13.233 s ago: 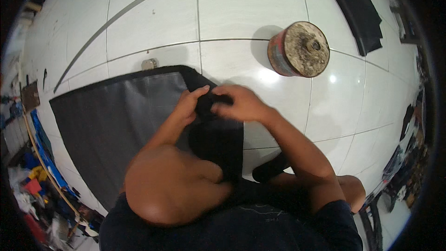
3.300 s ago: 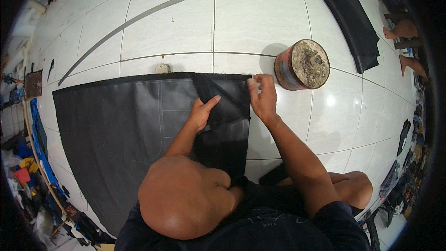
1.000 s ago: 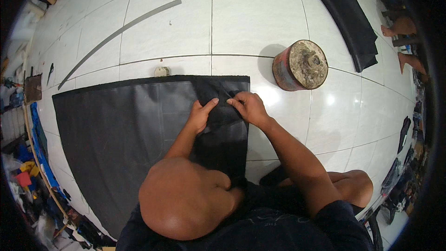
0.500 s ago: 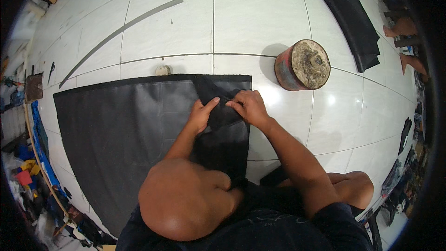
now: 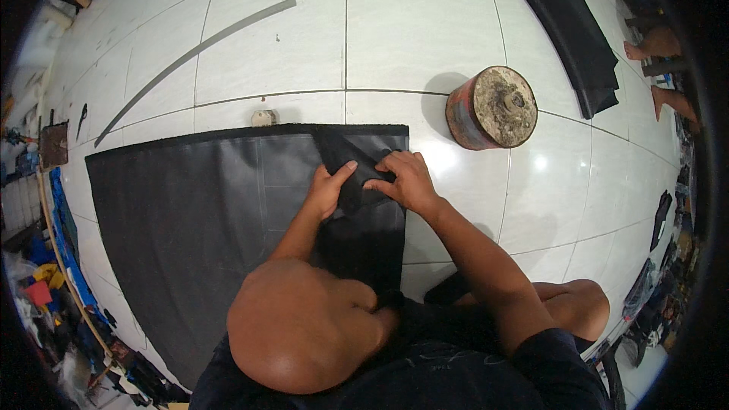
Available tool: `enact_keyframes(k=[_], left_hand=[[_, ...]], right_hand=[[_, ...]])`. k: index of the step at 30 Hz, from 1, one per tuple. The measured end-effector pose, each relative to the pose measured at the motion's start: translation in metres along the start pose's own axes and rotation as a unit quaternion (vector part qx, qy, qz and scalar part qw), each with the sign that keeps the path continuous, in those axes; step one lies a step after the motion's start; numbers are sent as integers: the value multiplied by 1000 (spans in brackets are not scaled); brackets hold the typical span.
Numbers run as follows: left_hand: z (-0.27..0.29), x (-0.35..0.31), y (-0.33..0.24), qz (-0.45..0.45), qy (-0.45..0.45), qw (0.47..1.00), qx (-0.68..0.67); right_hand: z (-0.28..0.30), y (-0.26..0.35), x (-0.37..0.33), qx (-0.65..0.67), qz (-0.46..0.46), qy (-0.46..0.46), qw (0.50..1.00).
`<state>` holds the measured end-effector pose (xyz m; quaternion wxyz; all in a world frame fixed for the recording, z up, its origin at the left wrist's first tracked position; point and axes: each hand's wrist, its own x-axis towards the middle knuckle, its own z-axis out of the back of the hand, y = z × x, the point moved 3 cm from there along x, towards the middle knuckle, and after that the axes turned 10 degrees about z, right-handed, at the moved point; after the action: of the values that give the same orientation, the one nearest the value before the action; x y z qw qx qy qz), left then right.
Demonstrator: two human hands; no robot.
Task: The person unrolls and spreads a black fabric sheet onto the floor, smooths its surface and aligns its edges by hand, and then picks up and unfolds another piece of fabric.
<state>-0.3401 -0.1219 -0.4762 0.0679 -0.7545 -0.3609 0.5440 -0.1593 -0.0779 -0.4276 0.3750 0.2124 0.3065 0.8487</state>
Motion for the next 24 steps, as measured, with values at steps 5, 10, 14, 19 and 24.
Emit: enact_keyframes(k=[5, 10, 14, 19, 24], left_hand=[[-1, 1, -1, 17, 7, 1000, 2], [-4, 1, -7, 17, -7, 1000, 25], [1, 4, 2, -7, -19, 1000, 5], [1, -1, -2, 14, 4, 1000, 11], [-5, -2, -3, -11, 2, 1000, 11]], right_hand=[[-4, -7, 0, -6, -56, 4, 998], [8, -32, 0, 90, -249, -70, 962], [31, -21, 6, -33, -119, -304, 945], [15, -2, 5, 36, -37, -52, 997], [0, -3, 3, 5, -42, 7, 999]])
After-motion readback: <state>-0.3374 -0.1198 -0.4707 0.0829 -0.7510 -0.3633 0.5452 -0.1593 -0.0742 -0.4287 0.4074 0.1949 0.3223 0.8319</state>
